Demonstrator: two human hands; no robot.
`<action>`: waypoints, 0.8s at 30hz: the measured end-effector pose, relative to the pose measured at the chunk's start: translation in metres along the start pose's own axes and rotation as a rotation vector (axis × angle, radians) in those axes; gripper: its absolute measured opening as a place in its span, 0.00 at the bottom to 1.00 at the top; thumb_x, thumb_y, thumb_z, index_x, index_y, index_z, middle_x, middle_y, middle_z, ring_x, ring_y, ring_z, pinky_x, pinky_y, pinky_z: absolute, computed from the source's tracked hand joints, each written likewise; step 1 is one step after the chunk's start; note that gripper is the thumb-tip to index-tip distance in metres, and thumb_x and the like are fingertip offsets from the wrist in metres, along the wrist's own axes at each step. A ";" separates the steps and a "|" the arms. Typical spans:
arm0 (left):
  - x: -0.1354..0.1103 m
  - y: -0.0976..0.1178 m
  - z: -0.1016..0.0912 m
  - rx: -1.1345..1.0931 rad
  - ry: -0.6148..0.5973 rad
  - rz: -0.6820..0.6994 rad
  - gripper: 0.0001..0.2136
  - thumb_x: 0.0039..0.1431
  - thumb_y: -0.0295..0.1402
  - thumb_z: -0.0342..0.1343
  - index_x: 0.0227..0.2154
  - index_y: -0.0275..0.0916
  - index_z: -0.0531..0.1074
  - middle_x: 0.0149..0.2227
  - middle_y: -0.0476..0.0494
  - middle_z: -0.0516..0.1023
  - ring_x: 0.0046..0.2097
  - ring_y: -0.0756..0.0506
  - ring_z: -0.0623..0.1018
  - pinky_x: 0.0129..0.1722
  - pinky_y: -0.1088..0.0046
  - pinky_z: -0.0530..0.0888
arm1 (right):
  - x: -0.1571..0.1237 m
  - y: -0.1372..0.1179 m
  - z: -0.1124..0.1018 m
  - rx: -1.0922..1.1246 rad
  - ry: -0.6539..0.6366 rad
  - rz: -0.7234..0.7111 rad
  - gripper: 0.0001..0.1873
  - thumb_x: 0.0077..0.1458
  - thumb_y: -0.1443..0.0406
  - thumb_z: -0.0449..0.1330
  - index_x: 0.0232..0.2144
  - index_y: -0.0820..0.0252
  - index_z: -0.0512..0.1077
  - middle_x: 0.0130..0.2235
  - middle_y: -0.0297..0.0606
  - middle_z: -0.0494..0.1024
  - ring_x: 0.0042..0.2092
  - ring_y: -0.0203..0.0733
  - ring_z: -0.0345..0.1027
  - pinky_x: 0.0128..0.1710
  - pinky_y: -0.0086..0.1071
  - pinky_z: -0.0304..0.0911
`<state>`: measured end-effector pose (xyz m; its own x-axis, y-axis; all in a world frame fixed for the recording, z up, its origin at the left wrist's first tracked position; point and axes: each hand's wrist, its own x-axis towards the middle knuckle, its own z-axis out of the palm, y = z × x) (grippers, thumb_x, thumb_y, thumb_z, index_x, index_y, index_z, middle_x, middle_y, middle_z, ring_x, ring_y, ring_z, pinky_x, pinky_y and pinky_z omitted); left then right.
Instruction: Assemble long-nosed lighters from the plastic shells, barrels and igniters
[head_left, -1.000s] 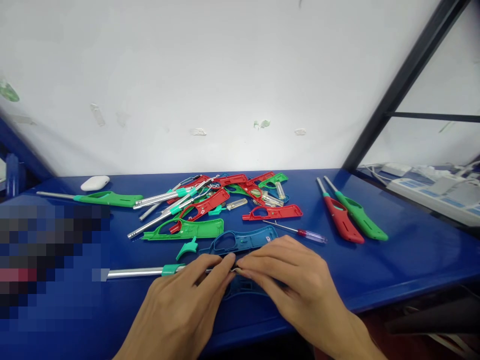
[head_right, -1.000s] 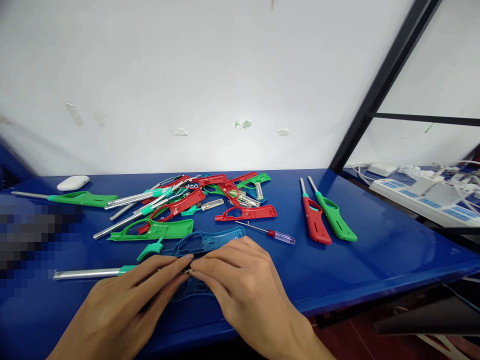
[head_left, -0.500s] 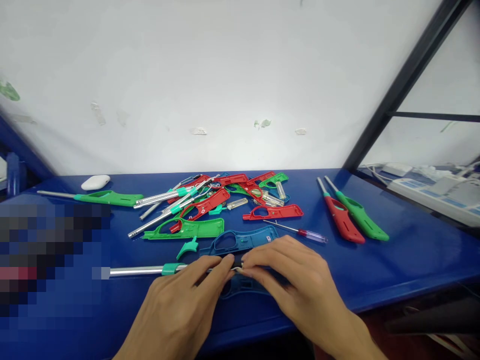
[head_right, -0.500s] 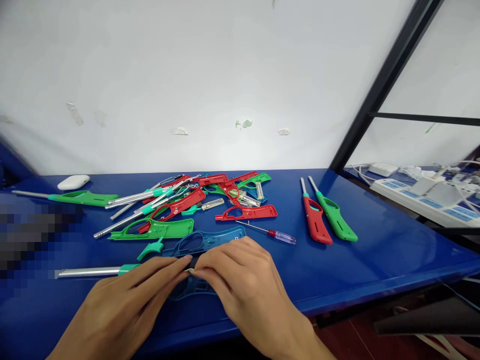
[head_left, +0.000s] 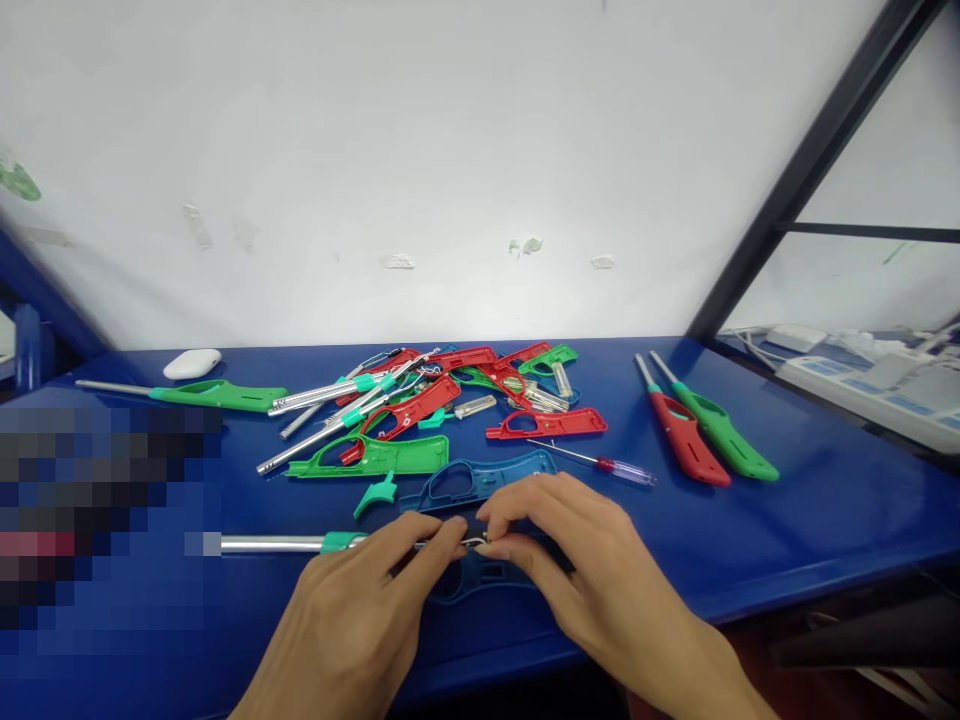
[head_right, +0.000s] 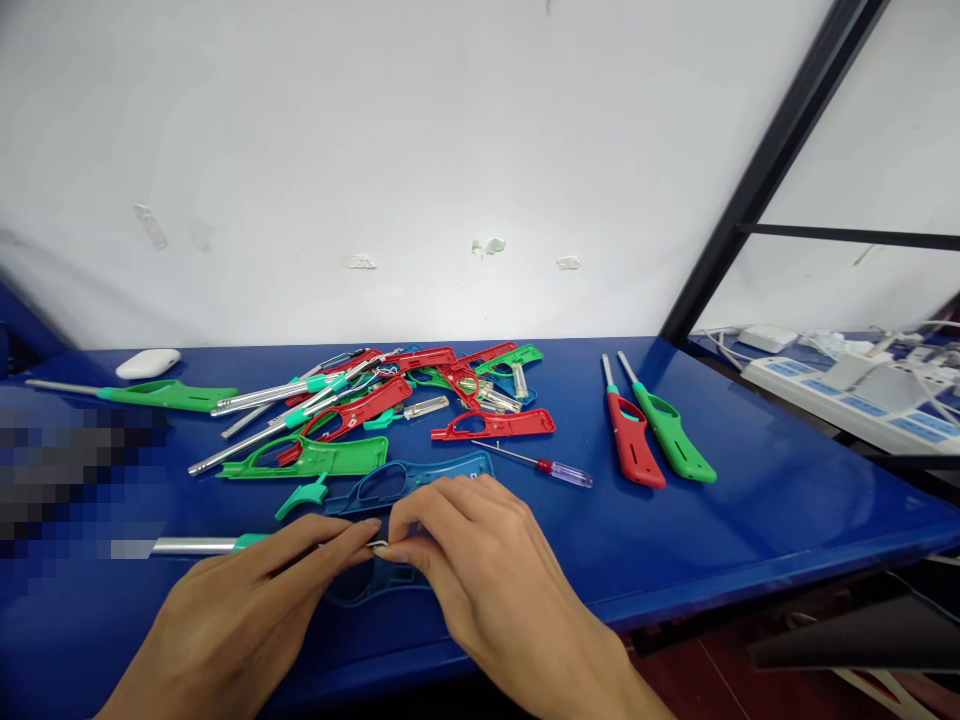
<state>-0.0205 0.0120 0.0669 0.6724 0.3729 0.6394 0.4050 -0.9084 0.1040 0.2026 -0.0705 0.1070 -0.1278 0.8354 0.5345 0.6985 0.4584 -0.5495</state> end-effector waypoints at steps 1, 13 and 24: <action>0.000 0.000 0.000 -0.004 0.001 -0.002 0.24 0.71 0.18 0.42 0.59 0.44 0.75 0.46 0.46 0.86 0.38 0.49 0.87 0.33 0.76 0.83 | 0.001 0.000 0.000 0.000 0.007 0.000 0.05 0.75 0.66 0.62 0.42 0.51 0.71 0.43 0.29 0.85 0.45 0.40 0.78 0.48 0.33 0.66; 0.006 0.001 -0.001 0.015 0.028 0.062 0.22 0.71 0.17 0.41 0.56 0.42 0.73 0.41 0.50 0.84 0.34 0.51 0.84 0.28 0.78 0.80 | 0.002 0.002 0.001 -0.045 0.104 -0.045 0.09 0.77 0.61 0.58 0.40 0.53 0.71 0.40 0.30 0.83 0.40 0.38 0.79 0.44 0.33 0.67; -0.002 0.003 0.000 -0.018 -0.038 -0.001 0.13 0.76 0.33 0.56 0.59 0.43 0.74 0.51 0.43 0.82 0.44 0.46 0.84 0.42 0.67 0.83 | 0.003 0.002 -0.002 -0.008 0.116 -0.144 0.05 0.74 0.64 0.64 0.44 0.54 0.80 0.43 0.30 0.88 0.45 0.36 0.82 0.50 0.29 0.71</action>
<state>-0.0212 0.0087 0.0656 0.6953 0.3801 0.6100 0.3941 -0.9114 0.1187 0.2054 -0.0680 0.1089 -0.1455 0.7203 0.6782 0.6846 0.5682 -0.4565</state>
